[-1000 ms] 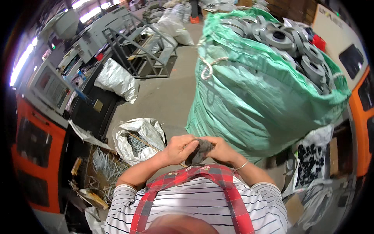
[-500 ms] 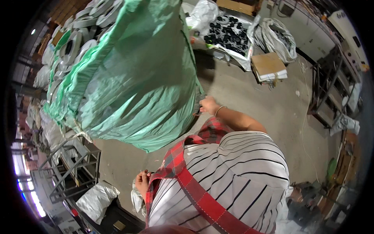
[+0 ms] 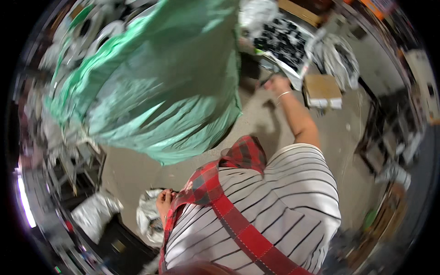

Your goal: The person sorts round components and metal frames into large bags.

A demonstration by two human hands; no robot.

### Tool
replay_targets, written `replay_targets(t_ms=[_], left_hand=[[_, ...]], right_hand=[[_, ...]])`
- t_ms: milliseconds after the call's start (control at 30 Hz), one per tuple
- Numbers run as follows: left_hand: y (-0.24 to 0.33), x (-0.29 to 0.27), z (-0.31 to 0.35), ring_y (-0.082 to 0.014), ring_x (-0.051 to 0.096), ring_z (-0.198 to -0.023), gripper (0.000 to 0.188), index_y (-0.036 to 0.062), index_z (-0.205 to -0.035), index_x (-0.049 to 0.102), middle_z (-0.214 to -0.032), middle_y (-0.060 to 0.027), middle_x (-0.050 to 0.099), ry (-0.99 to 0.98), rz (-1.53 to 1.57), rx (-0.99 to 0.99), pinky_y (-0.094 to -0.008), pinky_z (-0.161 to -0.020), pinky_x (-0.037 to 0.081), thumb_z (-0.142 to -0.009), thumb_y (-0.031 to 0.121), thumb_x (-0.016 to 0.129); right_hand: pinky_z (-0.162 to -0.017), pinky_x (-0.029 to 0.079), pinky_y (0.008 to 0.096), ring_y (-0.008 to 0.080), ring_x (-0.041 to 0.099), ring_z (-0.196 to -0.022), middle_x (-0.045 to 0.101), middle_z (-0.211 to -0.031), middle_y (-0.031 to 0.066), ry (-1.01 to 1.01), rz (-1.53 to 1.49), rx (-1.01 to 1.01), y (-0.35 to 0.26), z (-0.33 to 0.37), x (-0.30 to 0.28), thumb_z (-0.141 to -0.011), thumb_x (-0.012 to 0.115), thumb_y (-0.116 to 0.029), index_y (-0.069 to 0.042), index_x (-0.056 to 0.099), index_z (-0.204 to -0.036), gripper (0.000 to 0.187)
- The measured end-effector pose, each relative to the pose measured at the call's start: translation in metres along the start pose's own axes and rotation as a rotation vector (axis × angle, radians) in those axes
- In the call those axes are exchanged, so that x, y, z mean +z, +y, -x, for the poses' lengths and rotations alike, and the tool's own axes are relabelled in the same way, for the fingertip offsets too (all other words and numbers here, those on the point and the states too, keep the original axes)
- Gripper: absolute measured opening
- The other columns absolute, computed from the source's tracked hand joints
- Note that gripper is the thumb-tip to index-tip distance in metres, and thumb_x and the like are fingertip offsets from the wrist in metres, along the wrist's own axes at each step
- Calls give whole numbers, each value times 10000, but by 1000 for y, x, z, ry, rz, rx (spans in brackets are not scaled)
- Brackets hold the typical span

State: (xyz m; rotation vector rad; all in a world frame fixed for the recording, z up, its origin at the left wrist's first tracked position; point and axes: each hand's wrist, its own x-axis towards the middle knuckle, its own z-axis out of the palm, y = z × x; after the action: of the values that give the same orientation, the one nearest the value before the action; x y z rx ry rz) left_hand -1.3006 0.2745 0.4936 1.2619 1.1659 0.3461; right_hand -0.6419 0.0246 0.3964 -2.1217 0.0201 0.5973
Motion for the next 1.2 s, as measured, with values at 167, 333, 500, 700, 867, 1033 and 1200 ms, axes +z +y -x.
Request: replay_targets(t_ms=[167, 333, 500, 700, 867, 1033, 1200], left_hand=[[-18, -23, 52, -135, 593, -728, 213, -7, -898, 636, -750, -76, 637, 319, -304, -24, -290, -676, 471, -858, 196, 587], [-78, -6, 96, -181, 615, -715, 298, -11, -894, 642, -765, -116, 653, 460, -191, -126, -332, -685, 487, -839, 281, 611], [-117, 10, 151, -177, 610, -692, 290, -4, -886, 649, -742, -118, 646, 599, 32, -219, -324, -678, 488, -840, 279, 607], [-170, -21, 222, -173, 602, -664, 271, -4, -847, 642, -716, -122, 636, 695, 24, -229, -329, -654, 484, -821, 265, 621], [-240, -44, 296, -239, 626, -668, 268, -9, -801, 633, -710, -158, 639, 928, 6, -241, -352, -652, 487, -796, 259, 630], [-305, -47, 370, -296, 639, -687, 275, -3, -770, 632, -714, -184, 638, 946, -31, -366, -366, -656, 493, -773, 272, 632], [-359, -6, 417, -309, 649, -704, 301, -1, -754, 637, -729, -206, 637, 1083, 163, -498, -388, -658, 496, -791, 295, 592]], right_hand=[[-702, 496, 352, 227, 642, -790, 677, -966, 114, -50, -387, -252, -128, -17, -16, -842, 546, -357, -65, 676, -932, 333], [-644, 508, 388, 232, 659, -782, 683, -838, 94, 96, 1294, -783, -45, -92, 73, -675, 655, -326, -137, 697, -762, 213], [-732, 500, 426, 325, 635, -838, 662, -912, 180, -962, 1076, -1034, 21, 86, 263, -690, 710, -371, -22, 648, -981, 459], [-757, 502, 368, 292, 647, -828, 665, -922, 190, -1465, 1016, -1090, -32, 308, 359, -781, 671, -315, 12, 601, -1082, 450], [-878, 469, 426, 381, 579, -1018, 615, -1074, 234, -1236, 1449, -1403, -54, 414, 380, -823, 607, -312, 9, 560, -1154, 464], [-858, 474, 431, 378, 590, -991, 620, -1046, 240, -1458, 1384, -1500, 2, 507, 400, -824, 606, -342, -8, 568, -1145, 464], [-813, 482, 432, 380, 605, -935, 632, -982, 238, -1816, 1539, -1634, 52, 593, 404, -807, 600, -289, -27, 583, -1119, 407]])
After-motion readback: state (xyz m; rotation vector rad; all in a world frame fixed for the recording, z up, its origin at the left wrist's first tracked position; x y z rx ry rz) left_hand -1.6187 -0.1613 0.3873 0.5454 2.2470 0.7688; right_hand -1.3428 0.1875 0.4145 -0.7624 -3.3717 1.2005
